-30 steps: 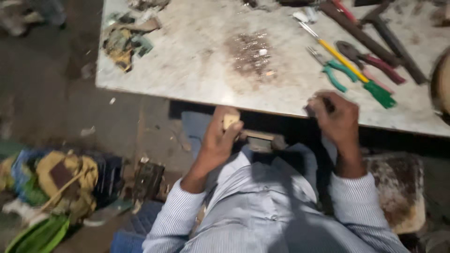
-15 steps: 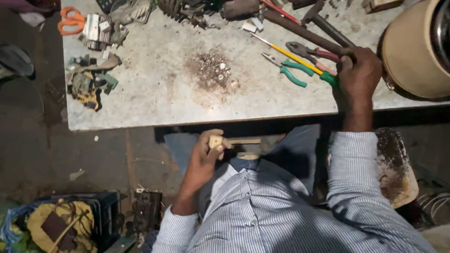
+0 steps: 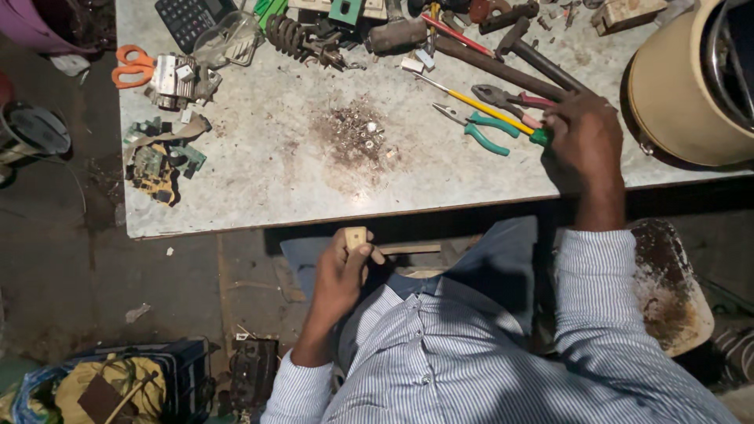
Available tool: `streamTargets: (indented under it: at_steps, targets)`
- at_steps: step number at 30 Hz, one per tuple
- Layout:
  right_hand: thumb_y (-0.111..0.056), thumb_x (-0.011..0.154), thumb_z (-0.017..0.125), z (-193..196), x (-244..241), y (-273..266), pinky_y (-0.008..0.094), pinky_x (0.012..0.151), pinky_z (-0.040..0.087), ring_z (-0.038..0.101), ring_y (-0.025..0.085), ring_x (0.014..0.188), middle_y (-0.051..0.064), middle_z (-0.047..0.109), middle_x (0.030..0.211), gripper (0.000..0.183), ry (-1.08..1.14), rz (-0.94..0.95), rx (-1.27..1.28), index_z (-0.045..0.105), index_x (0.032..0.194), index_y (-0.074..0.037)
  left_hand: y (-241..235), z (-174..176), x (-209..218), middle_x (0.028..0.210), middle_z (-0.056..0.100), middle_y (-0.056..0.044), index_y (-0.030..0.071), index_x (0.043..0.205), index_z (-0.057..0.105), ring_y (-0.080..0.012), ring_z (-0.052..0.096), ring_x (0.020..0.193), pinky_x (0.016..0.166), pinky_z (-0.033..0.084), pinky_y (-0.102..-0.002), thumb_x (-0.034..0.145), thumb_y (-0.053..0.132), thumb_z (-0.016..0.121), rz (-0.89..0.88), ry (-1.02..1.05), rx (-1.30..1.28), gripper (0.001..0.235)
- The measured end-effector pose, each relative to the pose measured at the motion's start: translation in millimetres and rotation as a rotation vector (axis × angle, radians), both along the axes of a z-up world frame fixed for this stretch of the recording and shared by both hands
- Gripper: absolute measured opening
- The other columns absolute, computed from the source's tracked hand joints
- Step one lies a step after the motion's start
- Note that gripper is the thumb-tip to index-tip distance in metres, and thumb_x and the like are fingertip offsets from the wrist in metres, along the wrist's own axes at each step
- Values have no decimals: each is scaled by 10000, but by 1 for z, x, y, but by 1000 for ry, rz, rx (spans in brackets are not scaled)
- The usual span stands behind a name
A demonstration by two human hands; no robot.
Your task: The person uses pliers and a screwdriver to disassemble and reassemble small electrical components on a cluttered workbench. They manipulate wires and plastic housings, occasionally wiping the surface with a cloth.
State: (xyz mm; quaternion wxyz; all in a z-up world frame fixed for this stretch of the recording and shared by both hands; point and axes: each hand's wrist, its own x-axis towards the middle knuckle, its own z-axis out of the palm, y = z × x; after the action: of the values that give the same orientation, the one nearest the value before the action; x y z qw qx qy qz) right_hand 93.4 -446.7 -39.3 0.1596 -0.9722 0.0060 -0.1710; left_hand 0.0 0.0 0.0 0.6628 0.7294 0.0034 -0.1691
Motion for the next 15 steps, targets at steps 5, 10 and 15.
streamTargets:
  at_steps: [5, 10, 15]
  targets:
    - [-106, 940, 770, -5, -5, -12, 463, 889, 537, 680, 349, 1020, 134, 734, 1104, 62, -48, -55, -2, 791, 998, -110, 14, 1, 1, 761, 707, -28, 20, 1131, 624, -44, 507, 560, 490, 405, -228, 1024, 189, 567, 1, -76, 62, 208]
    - [-125, 926, 798, 0, -21, -2, 464, 867, 532, 679, 351, 1001, 137, 717, 1037, 115, -9, -98, 60, 796, 1040, -122, 17, -7, 0, 786, 716, -24, 25, 1113, 611, -46, 497, 552, 484, 401, -230, 1022, 178, 562, -7, -15, 18, 185]
    - [-119, 793, 866, 2, -40, 36, 468, 901, 517, 634, 377, 1038, 154, 660, 1070, 305, -164, -30, 46, 747, 1069, -67, 3, -16, -7, 798, 723, -26, 25, 1093, 617, -47, 489, 545, 476, 387, -230, 1017, 154, 560, -15, 48, -53, 160]
